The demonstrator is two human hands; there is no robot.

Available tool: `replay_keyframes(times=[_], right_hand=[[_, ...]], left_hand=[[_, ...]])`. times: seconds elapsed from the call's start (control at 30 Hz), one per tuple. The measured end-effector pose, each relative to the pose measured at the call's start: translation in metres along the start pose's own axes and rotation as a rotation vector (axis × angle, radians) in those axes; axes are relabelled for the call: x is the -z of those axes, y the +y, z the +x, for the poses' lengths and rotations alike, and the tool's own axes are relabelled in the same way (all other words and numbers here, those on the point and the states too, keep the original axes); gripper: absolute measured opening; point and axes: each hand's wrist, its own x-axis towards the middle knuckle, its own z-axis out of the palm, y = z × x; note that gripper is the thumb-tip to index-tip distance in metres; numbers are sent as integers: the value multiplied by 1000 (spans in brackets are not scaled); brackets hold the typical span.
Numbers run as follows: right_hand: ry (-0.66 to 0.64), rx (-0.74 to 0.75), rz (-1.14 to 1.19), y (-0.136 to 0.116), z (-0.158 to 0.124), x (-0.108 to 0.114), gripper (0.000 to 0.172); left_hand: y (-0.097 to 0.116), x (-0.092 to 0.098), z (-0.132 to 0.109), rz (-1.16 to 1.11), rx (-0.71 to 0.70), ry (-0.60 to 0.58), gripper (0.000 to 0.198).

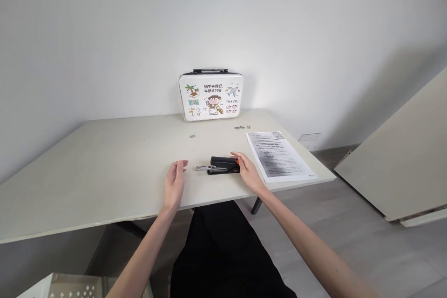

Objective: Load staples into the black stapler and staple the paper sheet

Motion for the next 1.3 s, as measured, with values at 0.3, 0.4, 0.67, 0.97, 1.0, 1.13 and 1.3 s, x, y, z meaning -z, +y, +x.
replay_keyframes(times=[0.3,0.4,0.67,0.97,1.0,1.13,1.3], right_hand=[[-76,93,-199,-10,-7,-4,31],[-13,230,-211,-14,-14,-7,20],[-62,771,-462,-34,-34,-17,36],[-46,824,-569,-36,-36,-22,33],[-24,806,-540,-36,-36,-22,35],[68,616,-324,-36,-36,-21,29],[123,353,-113,-32,-46,-23,10]], left_hand=[[-3,-4,2,-211,108,-62,34],[8,-11,3,-535,282,-68,35],[33,-18,8,-1025,815,-168,46],[25,-5,6,-978,779,-147,34],[24,-5,5,-956,757,-132,33],[20,0,-4,-812,564,-41,24],[12,-1,-30,-57,-18,-151,37]])
